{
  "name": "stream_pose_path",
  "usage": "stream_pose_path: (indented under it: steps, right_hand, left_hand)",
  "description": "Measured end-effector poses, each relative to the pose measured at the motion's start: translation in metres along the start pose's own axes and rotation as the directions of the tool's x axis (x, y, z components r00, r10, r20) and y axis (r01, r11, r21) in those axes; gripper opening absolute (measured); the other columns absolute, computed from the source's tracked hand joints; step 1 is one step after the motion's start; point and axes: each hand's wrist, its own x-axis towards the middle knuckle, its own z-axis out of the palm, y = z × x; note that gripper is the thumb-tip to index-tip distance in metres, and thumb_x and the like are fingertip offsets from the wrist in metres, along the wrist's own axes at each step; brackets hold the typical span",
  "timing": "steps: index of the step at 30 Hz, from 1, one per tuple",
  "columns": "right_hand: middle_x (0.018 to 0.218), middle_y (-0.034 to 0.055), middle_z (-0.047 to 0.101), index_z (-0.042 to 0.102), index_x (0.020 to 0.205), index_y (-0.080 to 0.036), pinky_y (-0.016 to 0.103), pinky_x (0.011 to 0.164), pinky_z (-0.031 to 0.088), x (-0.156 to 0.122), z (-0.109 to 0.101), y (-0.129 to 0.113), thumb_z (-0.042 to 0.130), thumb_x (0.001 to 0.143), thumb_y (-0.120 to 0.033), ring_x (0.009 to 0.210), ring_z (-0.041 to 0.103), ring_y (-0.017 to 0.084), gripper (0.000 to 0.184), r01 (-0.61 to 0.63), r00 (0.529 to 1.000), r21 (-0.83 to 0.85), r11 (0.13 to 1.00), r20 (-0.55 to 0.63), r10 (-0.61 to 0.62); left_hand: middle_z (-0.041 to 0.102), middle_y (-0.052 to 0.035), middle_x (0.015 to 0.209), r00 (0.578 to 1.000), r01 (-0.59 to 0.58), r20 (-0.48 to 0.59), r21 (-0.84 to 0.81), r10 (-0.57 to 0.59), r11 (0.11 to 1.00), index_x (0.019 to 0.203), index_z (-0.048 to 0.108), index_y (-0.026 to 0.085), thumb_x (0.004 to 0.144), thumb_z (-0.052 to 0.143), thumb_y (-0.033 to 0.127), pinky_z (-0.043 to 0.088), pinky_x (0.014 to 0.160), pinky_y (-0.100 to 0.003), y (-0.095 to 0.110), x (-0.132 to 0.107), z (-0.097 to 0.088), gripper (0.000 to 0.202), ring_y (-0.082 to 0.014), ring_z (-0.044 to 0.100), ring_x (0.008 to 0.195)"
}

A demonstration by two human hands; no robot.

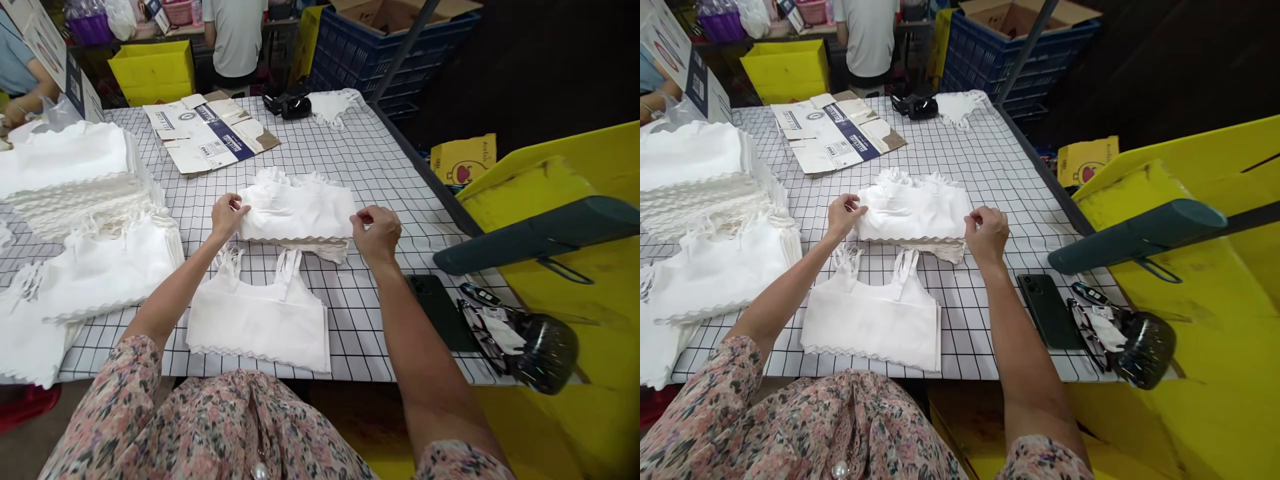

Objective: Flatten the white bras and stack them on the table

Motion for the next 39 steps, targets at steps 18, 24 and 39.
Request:
stream_pose_path:
  steps: [18, 24, 39]
  right_hand:
    - [0.067, 0.0027, 0.066, 0.061, 0.079, -0.028, 0.04, 0.064, 0.052, -0.001, -0.015, -0.011, 0.07, 0.077, -0.043, 0.063, 0.059, 0.024, 0.018, -0.2, 0.978, 0.341, 0.918, 0.021, 0.206]
    - [0.059, -0.0015, 0.061, 0.061, 0.077, -0.025, 0.039, 0.071, 0.054, -0.02, -0.021, -0.007, 0.073, 0.076, -0.038, 0.06, 0.057, 0.02, 0.018, -0.301, 0.953, 0.323, 0.897, 0.136, 0.271]
    - [0.059, -0.0026, 0.065, 0.061, 0.079, -0.023, 0.028, 0.035, 0.05, -0.118, -0.092, -0.058, 0.104, 0.059, -0.059, 0.038, 0.057, 0.015, 0.059, -0.637, 0.764, 0.569, 0.521, 0.557, 0.325]
  left_hand:
    - [0.069, -0.0023, 0.083, 0.983, -0.181, -0.024, 0.083, 0.183, 0.98, 0.075, 0.059, 0.022, 0.093, 0.074, 0.014, 0.048, 0.085, -0.034, 0.012, -0.012, -0.011, 0.024, -0.0187, 0.06, 0.079]
    - [0.058, 0.0066, 0.065, 0.992, 0.103, 0.093, -0.221, -0.084, 0.97, 0.095, 0.06, 0.023, 0.098, 0.071, 0.021, 0.045, 0.069, -0.027, 0.014, -0.039, -0.01, 0.011, -0.0149, 0.058, 0.065]
    - [0.073, -0.0022, 0.072, 0.936, 0.337, 0.255, -0.447, -0.243, 0.829, 0.102, 0.067, 0.02, 0.079, 0.096, 0.053, 0.052, 0.049, -0.026, -0.02, -0.112, -0.089, 0.05, -0.0157, 0.065, 0.058]
